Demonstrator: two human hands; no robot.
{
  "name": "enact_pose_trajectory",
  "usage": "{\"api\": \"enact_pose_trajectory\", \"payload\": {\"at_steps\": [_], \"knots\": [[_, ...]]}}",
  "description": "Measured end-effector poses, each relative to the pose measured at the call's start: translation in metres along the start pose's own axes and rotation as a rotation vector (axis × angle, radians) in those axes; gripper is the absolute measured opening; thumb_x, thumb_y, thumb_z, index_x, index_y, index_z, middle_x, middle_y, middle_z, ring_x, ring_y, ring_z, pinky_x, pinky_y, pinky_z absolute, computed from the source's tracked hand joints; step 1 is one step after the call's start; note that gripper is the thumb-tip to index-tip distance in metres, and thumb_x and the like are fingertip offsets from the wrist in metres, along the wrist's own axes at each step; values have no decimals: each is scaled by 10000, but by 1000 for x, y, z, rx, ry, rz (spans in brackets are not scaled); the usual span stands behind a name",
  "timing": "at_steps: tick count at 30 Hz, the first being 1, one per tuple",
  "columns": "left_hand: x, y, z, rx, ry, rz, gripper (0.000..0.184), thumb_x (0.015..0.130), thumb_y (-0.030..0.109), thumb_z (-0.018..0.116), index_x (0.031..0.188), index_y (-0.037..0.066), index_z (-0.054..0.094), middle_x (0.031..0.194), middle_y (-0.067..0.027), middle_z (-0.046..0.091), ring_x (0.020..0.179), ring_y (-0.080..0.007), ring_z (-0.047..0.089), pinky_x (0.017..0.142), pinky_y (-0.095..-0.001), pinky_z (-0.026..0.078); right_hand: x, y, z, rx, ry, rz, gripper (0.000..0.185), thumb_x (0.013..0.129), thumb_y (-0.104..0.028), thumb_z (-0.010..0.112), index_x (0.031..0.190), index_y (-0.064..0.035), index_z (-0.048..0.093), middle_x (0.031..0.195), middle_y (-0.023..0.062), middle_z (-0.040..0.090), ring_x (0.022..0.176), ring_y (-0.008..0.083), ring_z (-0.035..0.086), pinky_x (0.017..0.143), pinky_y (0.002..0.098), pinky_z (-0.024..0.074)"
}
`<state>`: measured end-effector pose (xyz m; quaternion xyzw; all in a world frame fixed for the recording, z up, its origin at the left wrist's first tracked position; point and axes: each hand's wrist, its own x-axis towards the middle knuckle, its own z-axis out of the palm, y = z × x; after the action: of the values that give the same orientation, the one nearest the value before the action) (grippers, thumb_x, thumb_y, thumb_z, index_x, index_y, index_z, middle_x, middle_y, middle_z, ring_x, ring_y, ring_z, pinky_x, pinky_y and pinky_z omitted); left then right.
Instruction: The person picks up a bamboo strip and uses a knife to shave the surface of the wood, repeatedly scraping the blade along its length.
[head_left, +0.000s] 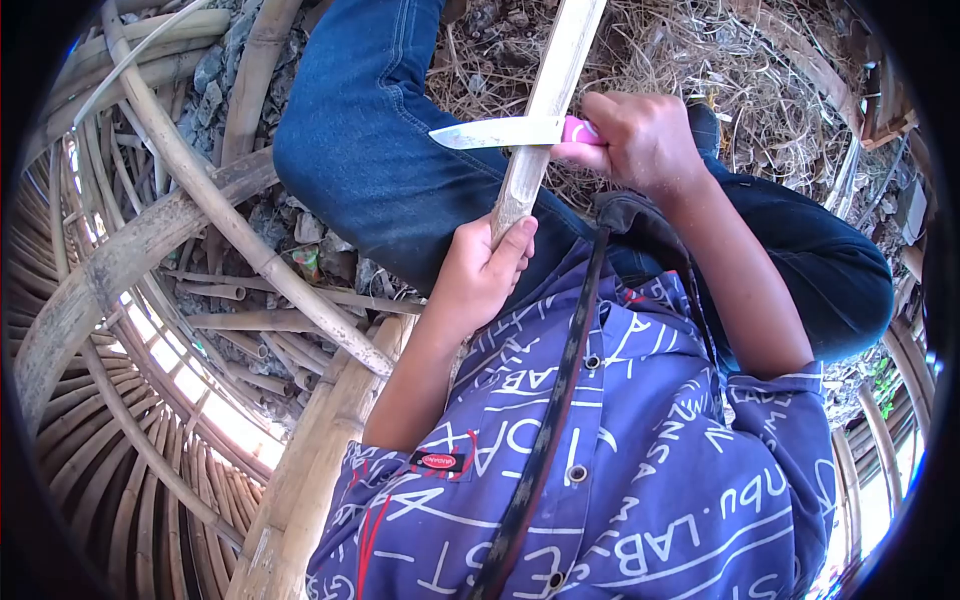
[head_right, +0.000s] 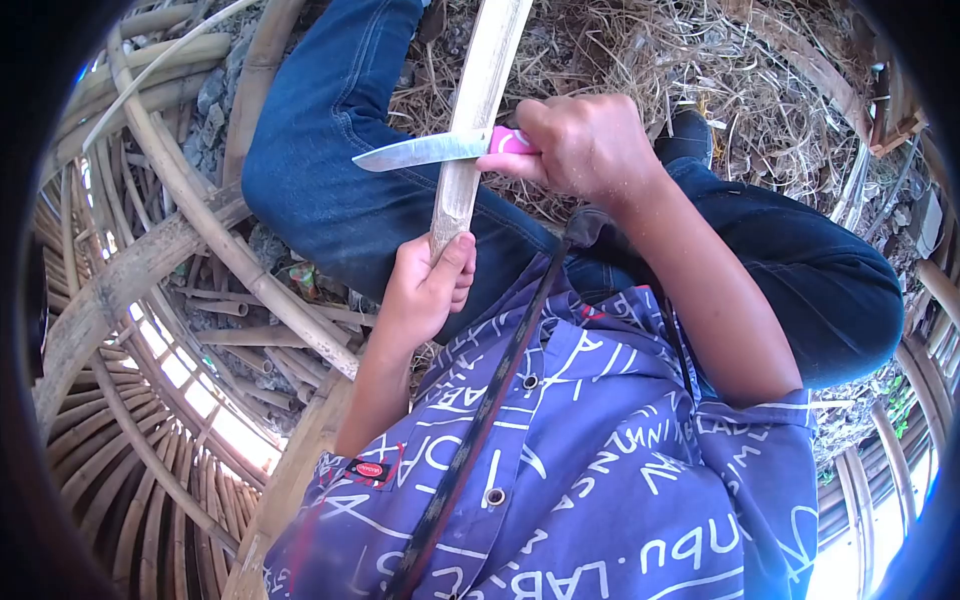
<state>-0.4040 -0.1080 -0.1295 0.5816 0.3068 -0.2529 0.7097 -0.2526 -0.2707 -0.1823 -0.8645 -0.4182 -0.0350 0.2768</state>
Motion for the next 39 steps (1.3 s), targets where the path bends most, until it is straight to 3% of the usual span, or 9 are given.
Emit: {"api": "enact_pose_trajectory", "payload": {"at_steps": [27, 39], "knots": [[1, 6, 2, -23, 35, -59, 346, 953, 358, 530, 758, 86, 443, 588, 49, 361, 455, -16, 304, 397, -186, 247, 16, 35, 4, -39, 75, -84, 531, 763, -605, 601, 622, -103, 504, 533, 49, 543, 482, 255, 587, 422, 367, 448], [1, 10, -2, -88, -47, -68, 373, 949, 389, 523, 749, 86, 439, 583, 51, 356, 458, -17, 300, 398, -187, 237, 21, 54, -5, -97, 61, -137, 554, 774, -622, 570, 623, -96, 483, 548, 52, 542, 484, 246, 584, 428, 358, 444]]}}
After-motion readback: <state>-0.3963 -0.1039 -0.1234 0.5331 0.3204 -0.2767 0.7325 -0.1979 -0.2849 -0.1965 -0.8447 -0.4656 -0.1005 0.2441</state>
